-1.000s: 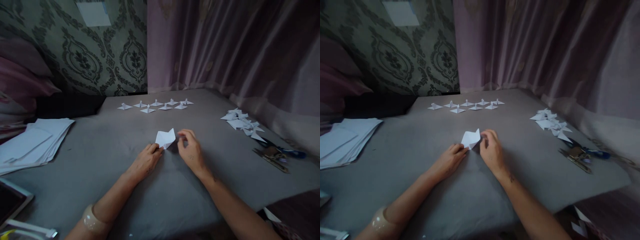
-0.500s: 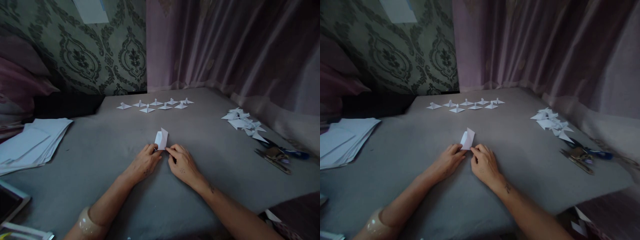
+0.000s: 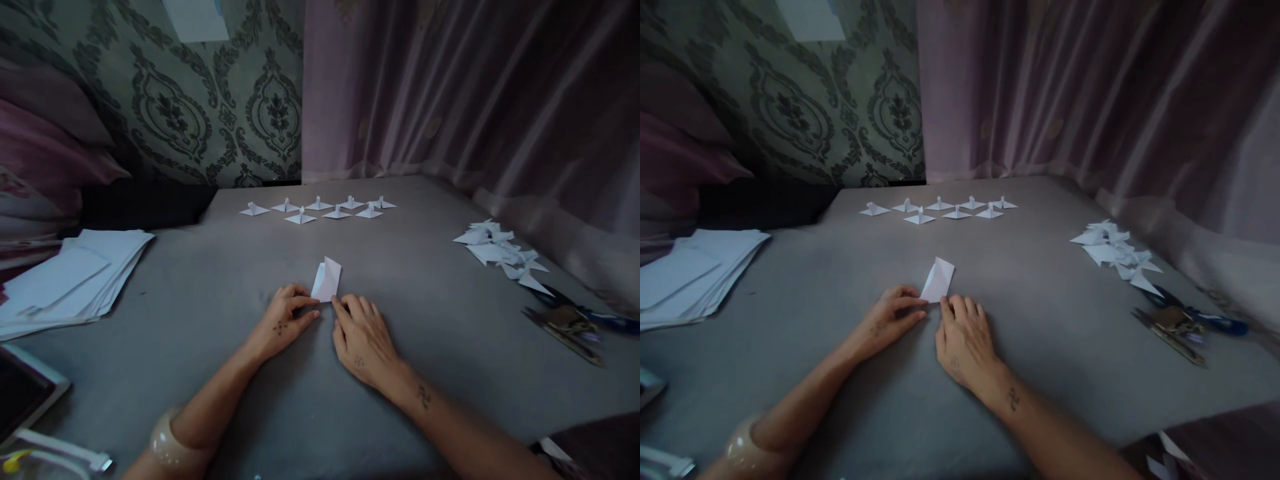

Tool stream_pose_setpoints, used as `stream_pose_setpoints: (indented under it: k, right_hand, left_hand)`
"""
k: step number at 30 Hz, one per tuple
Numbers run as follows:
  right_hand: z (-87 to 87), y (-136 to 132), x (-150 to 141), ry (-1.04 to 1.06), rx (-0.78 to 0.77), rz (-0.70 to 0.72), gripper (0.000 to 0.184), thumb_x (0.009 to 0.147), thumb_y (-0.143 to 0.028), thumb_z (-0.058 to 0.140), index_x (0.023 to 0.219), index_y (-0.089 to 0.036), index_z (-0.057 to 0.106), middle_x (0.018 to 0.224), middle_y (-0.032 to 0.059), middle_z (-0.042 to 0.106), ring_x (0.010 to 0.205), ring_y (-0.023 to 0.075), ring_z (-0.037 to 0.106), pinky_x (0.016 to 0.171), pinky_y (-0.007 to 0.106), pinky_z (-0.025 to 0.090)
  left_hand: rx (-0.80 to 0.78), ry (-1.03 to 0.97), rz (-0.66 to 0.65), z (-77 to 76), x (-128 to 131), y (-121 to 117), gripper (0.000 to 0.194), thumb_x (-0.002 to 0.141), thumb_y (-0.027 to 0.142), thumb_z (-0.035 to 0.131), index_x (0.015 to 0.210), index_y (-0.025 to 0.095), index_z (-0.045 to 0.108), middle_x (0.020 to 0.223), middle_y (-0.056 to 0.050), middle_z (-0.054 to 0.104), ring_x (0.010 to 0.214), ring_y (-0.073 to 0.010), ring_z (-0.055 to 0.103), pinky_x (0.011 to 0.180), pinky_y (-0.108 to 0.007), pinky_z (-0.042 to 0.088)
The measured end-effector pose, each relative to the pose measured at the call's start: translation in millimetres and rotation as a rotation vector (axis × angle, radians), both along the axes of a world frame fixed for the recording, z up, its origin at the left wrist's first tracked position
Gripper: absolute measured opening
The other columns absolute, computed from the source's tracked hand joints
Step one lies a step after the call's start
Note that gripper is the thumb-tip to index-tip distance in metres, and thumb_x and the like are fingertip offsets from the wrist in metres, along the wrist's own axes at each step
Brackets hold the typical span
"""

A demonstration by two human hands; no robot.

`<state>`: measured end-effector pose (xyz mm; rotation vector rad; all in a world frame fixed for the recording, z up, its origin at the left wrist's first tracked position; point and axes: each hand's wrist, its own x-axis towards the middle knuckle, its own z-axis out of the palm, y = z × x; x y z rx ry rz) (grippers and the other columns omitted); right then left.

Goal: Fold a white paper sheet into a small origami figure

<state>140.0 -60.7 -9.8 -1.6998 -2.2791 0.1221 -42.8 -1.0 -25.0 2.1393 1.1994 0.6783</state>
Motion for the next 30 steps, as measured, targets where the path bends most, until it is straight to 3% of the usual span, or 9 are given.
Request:
stream_pose_setpoints:
  k: [3, 7, 14, 21, 30]
  right_hand:
    - [1.8, -0.1, -1.5, -0.027, -0.012, 0.008, 0.044, 0.088, -0.017, 0.041, 0.13, -0.009, 0.051, 0.102, 0.0124, 0.057, 0.092, 0.025, 0.048, 0.081, 0.041, 0.04]
    - [1.3, 0.4, -1.1, -0.042, -0.019, 0.012, 0.044, 0.089, -0.018, 0.04, 0.131, -0.009, 0.051, 0.101, 0.0128, 0.058, 0.091, 0.0259, 0.048, 0.08, 0.042, 0.041]
    - [-3.6, 2.6, -0.3, 0.066, 0.008, 0.08, 0.043, 0.085, -0.012, 0.041, 0.126, -0.012, 0.053, 0.124, 0.0124, 0.054, 0.105, 0.0252, 0.047, 0.089, 0.04, 0.043]
    - [1.1, 2.7, -3.4, 0.055, -0.034, 0.078, 0.041, 0.088, -0.015, 0.042, 0.127, -0.012, 0.052, 0.118, 0.0128, 0.057, 0.102, 0.0252, 0.049, 0.089, 0.041, 0.043]
    - [4.6, 2.1, -7.8, 0.023, -0.062, 0.07, 0.044, 0.088, -0.022, 0.043, 0.13, -0.012, 0.05, 0.117, 0.0141, 0.056, 0.1, 0.0266, 0.048, 0.088, 0.043, 0.043]
  left_hand:
    - [-0.113, -0.065, 0.128, 0.7, 3.9, 2.8, 0.019, 0.082, 0.035, 0.062, 0.083, 0.019, 0.072, 0.099, -0.007, 0.062, 0.096, -0.0205, 0.057, 0.09, -0.038, 0.044]
    - [-0.112, -0.052, 0.215, 1.5, 10.4, 3.7, 0.023, 0.084, 0.033, 0.057, 0.074, 0.018, 0.071, 0.095, -0.007, 0.063, 0.093, -0.0207, 0.059, 0.088, -0.039, 0.044]
    - [-0.025, -0.03, 0.244, -1.0, 15.2, 2.5, 0.019, 0.083, 0.028, 0.056, 0.071, 0.018, 0.067, 0.087, -0.005, 0.063, 0.087, -0.0197, 0.058, 0.084, -0.038, 0.045]
    - [-0.072, -0.028, 0.287, 0.5, 13.9, 2.3, 0.016, 0.082, 0.027, 0.057, 0.071, 0.017, 0.064, 0.088, -0.005, 0.062, 0.089, -0.0209, 0.057, 0.082, -0.038, 0.045]
    - [-0.015, -0.02, 0.308, -6.8, 7.8, 1.2, 0.014, 0.08, 0.024, 0.059, 0.07, 0.016, 0.063, 0.086, -0.007, 0.059, 0.086, -0.0207, 0.055, 0.081, -0.038, 0.045]
